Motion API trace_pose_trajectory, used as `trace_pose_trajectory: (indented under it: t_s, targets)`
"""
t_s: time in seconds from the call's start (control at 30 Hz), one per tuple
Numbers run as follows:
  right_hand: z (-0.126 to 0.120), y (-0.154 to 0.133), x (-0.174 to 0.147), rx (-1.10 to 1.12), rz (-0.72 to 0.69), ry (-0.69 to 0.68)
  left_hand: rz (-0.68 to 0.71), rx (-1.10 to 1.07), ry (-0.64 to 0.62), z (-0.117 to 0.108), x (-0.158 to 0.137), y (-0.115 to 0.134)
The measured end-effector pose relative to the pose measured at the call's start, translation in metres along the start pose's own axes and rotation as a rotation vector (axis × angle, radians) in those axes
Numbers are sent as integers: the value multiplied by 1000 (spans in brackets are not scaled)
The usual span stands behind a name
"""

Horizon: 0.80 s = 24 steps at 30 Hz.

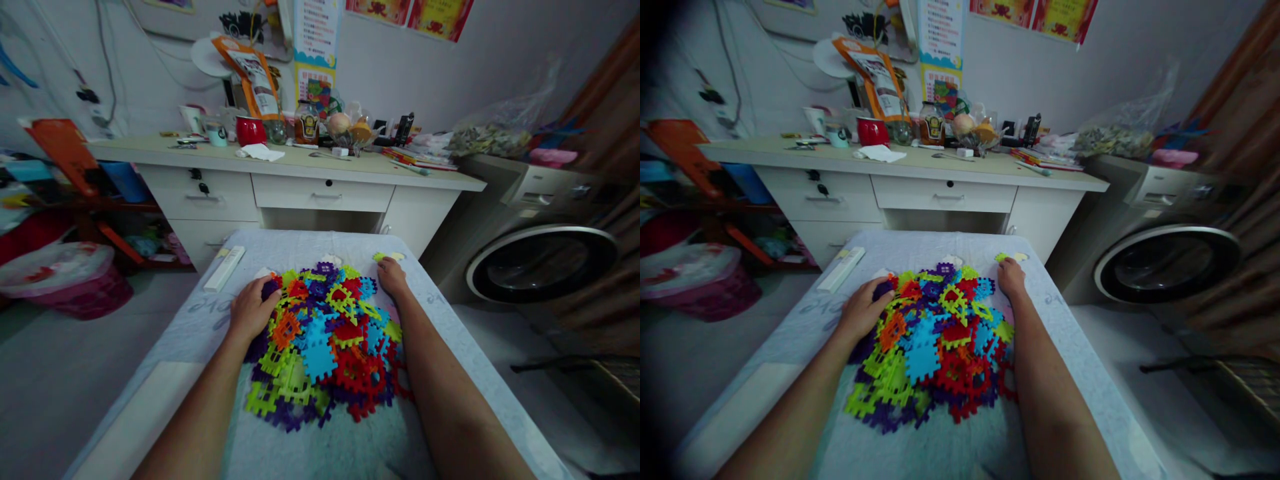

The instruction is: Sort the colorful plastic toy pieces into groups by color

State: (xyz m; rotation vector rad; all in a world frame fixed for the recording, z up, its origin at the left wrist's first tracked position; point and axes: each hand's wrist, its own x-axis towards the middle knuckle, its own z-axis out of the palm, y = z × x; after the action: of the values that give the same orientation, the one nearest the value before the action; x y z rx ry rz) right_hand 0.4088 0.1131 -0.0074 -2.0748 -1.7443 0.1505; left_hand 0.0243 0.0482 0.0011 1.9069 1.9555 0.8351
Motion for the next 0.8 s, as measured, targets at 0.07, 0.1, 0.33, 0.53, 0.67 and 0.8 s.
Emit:
trace_pose_trajectory:
  t_s: [0.07,0.1,0.33,0.53,0.67,0.8]
  targets:
    - [1,-1,0,-41,3,-25,-5,4,-4,0,0,0]
    - [1,-1,0,-49,6,-28,-9,4,-5,0,1,0]
    - [-9,-15,4,83,-105,25,-12,-9,-7,0,1,-1]
    - [-10,-51,-3,261,-206,-199,-2,-22,0,-1,-1,1]
    - [-4,-56,-6,365,-170,-197,-7,-18,2,-2,-1,2]
    - [-4,-45,-3,627,-32,-155,-8,-14,-6,-3,-1,2]
